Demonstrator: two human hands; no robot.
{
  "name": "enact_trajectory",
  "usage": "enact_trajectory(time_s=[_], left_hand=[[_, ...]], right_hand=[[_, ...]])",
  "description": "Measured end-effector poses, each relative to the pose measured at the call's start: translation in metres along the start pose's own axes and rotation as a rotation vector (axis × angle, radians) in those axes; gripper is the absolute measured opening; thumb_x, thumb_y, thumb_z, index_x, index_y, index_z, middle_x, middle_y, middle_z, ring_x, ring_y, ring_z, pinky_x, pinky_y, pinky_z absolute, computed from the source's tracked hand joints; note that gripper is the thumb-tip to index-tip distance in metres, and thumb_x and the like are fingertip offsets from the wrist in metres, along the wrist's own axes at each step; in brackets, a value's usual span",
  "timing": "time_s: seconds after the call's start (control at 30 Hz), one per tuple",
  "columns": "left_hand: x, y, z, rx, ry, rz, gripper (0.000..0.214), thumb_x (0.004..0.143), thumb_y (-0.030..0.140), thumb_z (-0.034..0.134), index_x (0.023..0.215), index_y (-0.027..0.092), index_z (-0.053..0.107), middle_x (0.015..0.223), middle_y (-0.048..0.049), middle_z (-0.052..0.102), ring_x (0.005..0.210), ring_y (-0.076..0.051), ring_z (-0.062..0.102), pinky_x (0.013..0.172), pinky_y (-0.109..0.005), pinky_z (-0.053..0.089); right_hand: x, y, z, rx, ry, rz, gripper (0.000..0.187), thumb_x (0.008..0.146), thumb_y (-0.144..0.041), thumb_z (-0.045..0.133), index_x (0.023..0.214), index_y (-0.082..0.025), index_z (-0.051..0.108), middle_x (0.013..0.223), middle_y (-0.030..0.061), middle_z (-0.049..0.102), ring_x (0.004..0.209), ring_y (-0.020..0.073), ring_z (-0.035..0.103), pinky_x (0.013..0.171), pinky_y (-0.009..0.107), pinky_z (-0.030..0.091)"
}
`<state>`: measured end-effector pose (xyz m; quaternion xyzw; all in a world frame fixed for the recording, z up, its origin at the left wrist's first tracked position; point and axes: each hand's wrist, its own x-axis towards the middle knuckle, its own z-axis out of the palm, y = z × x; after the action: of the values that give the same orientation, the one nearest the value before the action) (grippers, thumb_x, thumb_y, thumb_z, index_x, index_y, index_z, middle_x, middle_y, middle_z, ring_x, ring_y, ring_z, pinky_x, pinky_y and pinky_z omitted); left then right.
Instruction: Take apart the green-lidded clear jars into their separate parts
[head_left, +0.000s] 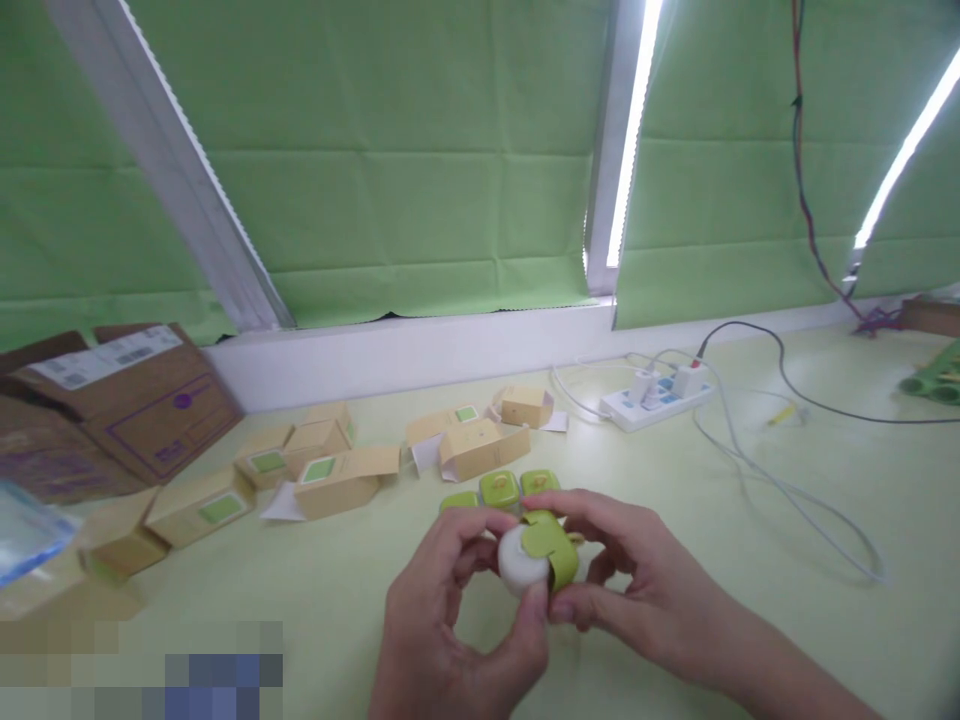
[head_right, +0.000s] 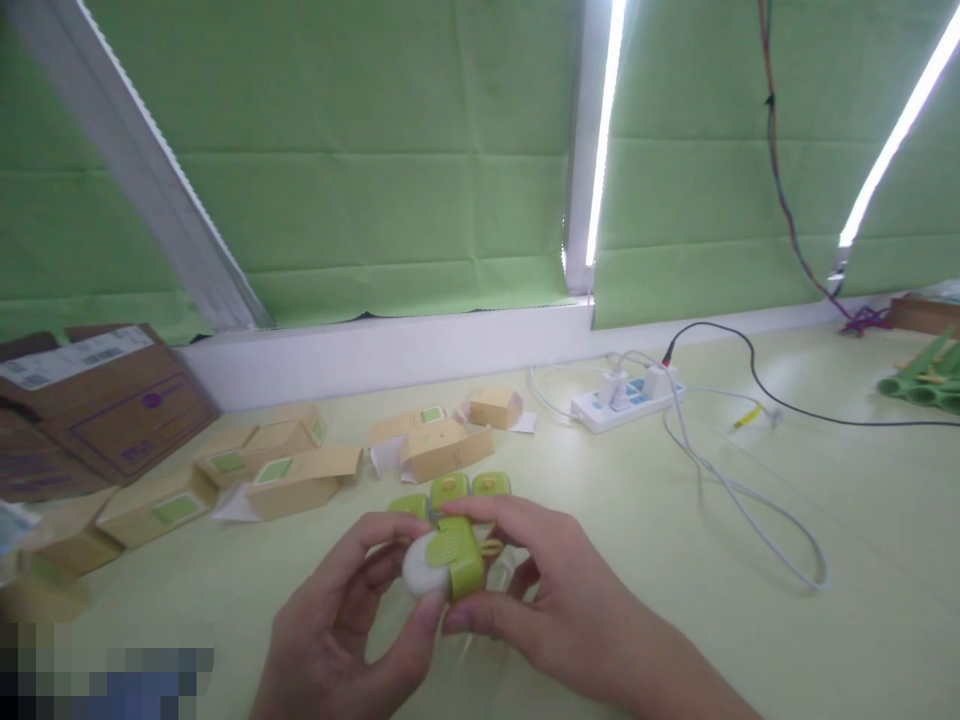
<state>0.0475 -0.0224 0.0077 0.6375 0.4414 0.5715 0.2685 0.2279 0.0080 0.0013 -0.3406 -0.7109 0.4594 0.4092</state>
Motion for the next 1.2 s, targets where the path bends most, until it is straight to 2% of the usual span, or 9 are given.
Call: enact_trajectory(time_s=[0.13,0.23,0.33,0.47,0.6,0.77,0.83,0.93,1.2], left_hand=[[-0.002,-0.002,-0.002,-0.316,-0.005,-0.261,0.025,0.08,0.024,0.071,0.105,0.024,0.065,0.085,-0.0008,0.075,0.076,-0.018,0.071,0.071,-0.027,0.056],[0.004,-0.003,-0.013,-0.499,0.026,-0.322,0.025,0.089,0.034,0.062,0.108,0.019,0.069,0.076,-0.0022,0.073,0.071,-0.018,0.068,0.071,-0.027,0.054],[0.012,-0.002,-0.02,-0.632,0.033,-0.344,0.023,0.089,0.029,0.055,0.098,0.016,0.073,0.08,-0.004,0.07,0.071,-0.017,0.066,0.069,-0.028,0.052],[0.015,-0.01,-0.014,-0.628,-0.067,-0.466,0.027,0.094,0.036,0.049,0.083,0.018,0.067,0.076,-0.0005,0.063,0.062,-0.012,0.059,0.058,-0.024,0.049],[0.008,-0.02,-0.001,-0.524,-0.171,-0.504,0.03,0.088,0.049,0.063,0.093,0.02,0.061,0.055,0.0087,0.05,0.034,-0.005,0.038,0.033,-0.016,0.027],[0.0,-0.007,-0.001,-0.143,-0.078,-0.259,0.016,0.088,0.033,0.065,0.098,0.027,0.055,0.068,0.0078,0.05,0.051,-0.01,0.047,0.047,-0.019,0.036],[0.001,-0.001,-0.005,0.068,-0.106,-0.067,0.004,0.087,0.024,0.063,0.088,0.025,0.06,0.069,0.0049,0.051,0.06,-0.014,0.051,0.054,-0.024,0.04],[0.004,0.001,-0.01,0.27,-0.196,0.134,0.01,0.086,0.017,0.061,0.085,0.023,0.068,0.073,0.0014,0.056,0.067,-0.016,0.057,0.061,-0.026,0.044],[0.005,-0.005,-0.011,0.297,-0.178,0.138,0.017,0.08,0.008,0.061,0.079,0.022,0.07,0.072,0.0021,0.057,0.065,-0.014,0.06,0.061,-0.024,0.047]], right_hand=[[-0.001,-0.001,0.0,0.103,0.011,-0.002,0.051,0.079,-0.027,0.082,0.126,-0.033,0.062,0.113,0.0025,0.069,0.098,0.0193,0.065,0.073,0.025,0.056],[0.0,0.0,-0.002,0.204,0.025,-0.003,0.05,0.081,-0.028,0.081,0.126,-0.03,0.06,0.114,0.004,0.068,0.099,0.0201,0.065,0.073,0.027,0.055],[0.002,0.003,-0.002,0.269,0.044,-0.016,0.049,0.082,-0.03,0.08,0.127,-0.03,0.06,0.117,0.005,0.067,0.104,0.0219,0.064,0.076,0.028,0.054],[0.003,0.005,0.001,0.254,0.051,-0.048,0.05,0.081,-0.034,0.081,0.128,-0.033,0.064,0.128,0.005,0.063,0.11,0.0234,0.063,0.085,0.031,0.054],[0.002,0.006,0.006,0.304,0.019,-0.049,0.05,0.08,-0.038,0.082,0.127,-0.037,0.065,0.124,0.002,0.066,0.105,0.0209,0.065,0.082,0.028,0.055],[0.002,0.006,0.01,0.326,0.017,-0.003,0.052,0.075,-0.042,0.085,0.124,-0.036,0.067,0.117,0.0023,0.067,0.101,0.0212,0.065,0.082,0.03,0.055],[0.002,0.005,0.01,0.292,0.024,0.006,0.053,0.072,-0.042,0.087,0.122,-0.036,0.068,0.116,0.0025,0.068,0.104,0.0229,0.064,0.085,0.033,0.054],[0.002,0.005,0.009,0.22,0.031,-0.01,0.054,0.07,-0.038,0.089,0.12,-0.039,0.069,0.113,0.0009,0.071,0.102,0.0222,0.065,0.085,0.033,0.054],[0.004,0.014,0.01,0.01,0.085,-0.19,0.06,0.059,-0.038,0.095,0.115,-0.032,0.074,0.096,0.0,0.076,0.087,0.0195,0.068,0.078,0.028,0.055]])
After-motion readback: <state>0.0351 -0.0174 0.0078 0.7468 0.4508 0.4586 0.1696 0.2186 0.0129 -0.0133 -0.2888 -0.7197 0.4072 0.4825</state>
